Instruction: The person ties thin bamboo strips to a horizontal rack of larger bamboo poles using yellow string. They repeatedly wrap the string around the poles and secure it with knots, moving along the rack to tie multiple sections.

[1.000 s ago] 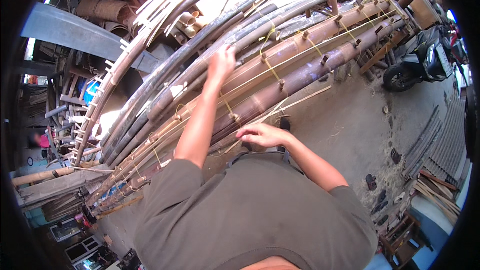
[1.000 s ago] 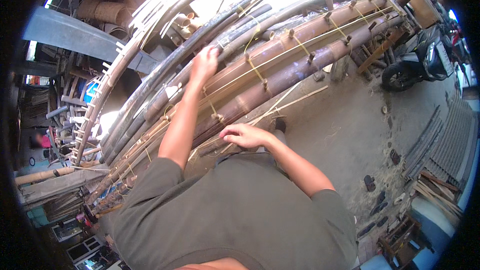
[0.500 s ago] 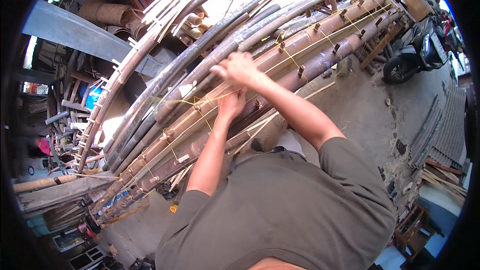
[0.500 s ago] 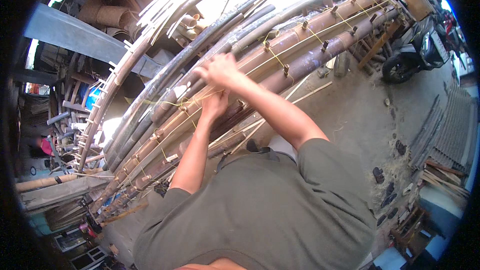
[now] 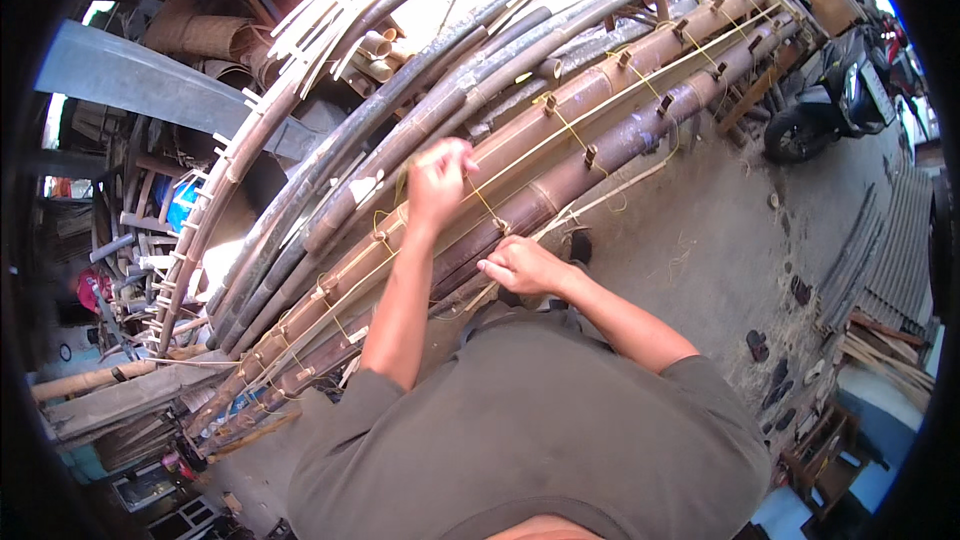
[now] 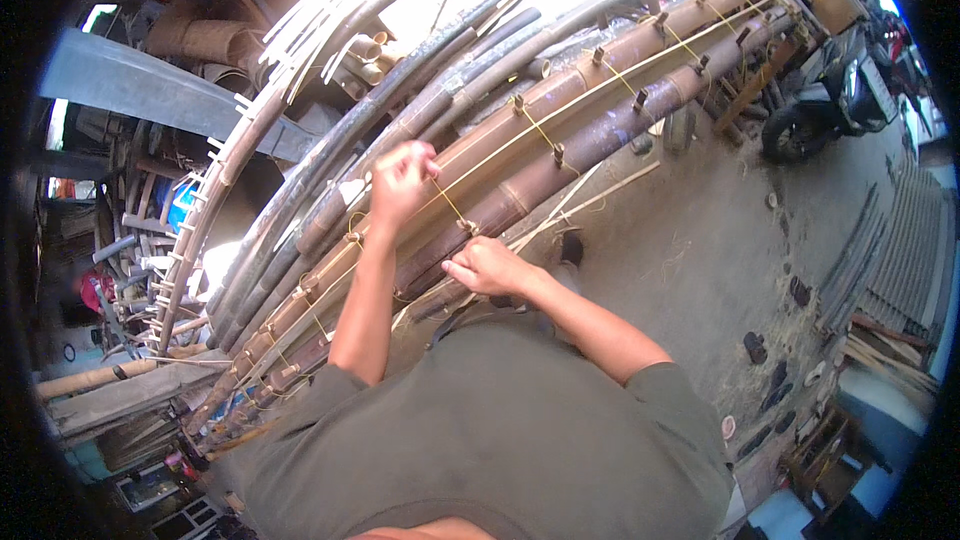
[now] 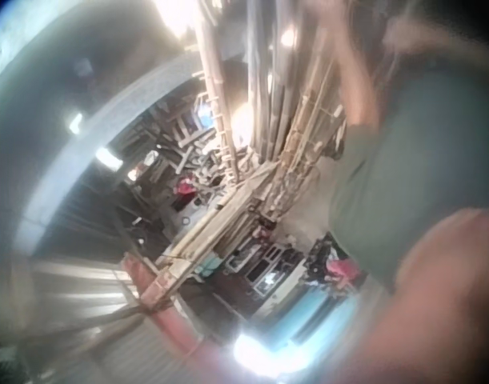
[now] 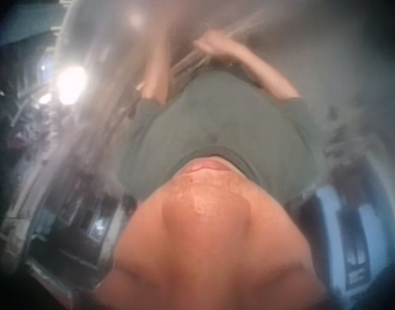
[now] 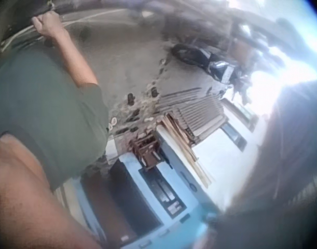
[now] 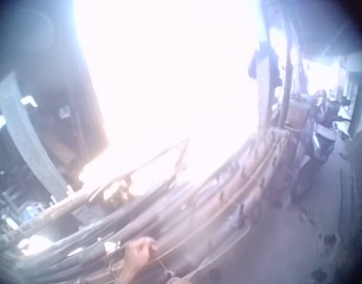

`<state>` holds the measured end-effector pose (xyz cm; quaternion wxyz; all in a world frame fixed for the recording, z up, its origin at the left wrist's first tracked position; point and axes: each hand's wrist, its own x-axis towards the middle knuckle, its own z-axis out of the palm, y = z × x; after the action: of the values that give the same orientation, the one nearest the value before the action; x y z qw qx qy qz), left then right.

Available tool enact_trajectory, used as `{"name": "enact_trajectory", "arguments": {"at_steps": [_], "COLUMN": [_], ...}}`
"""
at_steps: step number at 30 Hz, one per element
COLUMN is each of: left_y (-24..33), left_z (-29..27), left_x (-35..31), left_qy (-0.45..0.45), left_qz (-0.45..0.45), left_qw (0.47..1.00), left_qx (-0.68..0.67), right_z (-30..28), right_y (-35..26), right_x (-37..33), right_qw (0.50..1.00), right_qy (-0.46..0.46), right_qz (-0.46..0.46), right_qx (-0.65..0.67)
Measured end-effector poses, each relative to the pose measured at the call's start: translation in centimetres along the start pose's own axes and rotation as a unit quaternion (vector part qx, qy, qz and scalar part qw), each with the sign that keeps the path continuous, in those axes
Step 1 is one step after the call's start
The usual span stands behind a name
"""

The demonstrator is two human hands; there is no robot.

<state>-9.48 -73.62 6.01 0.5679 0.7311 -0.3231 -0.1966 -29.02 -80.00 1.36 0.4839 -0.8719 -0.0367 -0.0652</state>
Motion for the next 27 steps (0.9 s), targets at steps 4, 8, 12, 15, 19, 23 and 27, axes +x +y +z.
{"name": "enact_trajectory", "arguments": {"at_steps": [4,8,12,15,19,23,27], "left_y": [-7.0,-8.0,-4.2,-3.0,-1.7,-3.4,-4.5], "left_z": [-1.3,-0.9,-3.1,-3.6,-0.9,0.9,1.4], "left_x": [6.4,6.6,3.4,-1.2,-5.8,-7.0,-8.3], "left_qy": [0.131,0.079,0.101,-0.029,-0.199,-0.222,-0.161], "left_qz": [0.005,-0.034,0.043,-0.086,-0.279,-0.271,-0.219], "left_qw": [0.956,0.944,0.963,0.994,0.912,0.894,0.926], "left_qx": [0.262,0.317,0.248,0.060,-0.226,-0.280,-0.263], "right_z": [-0.3,-0.8,-4.9,-8.8,-9.2,-8.9,-10.2], "right_y": [-1.2,-1.1,0.6,3.7,1.0,-1.4,-4.1], "right_x": [-0.5,-0.5,0.3,3.3,9.3,10.5,5.2], "right_qw": [0.995,1.000,0.939,0.923,0.901,0.927,0.923], "right_qy": [-0.016,0.001,0.050,0.059,0.048,0.013,-0.162], "right_qz": [-0.078,-0.019,0.122,0.201,0.258,0.180,0.128], "right_qx": [-0.065,0.021,0.317,0.324,0.346,0.327,0.324]}}
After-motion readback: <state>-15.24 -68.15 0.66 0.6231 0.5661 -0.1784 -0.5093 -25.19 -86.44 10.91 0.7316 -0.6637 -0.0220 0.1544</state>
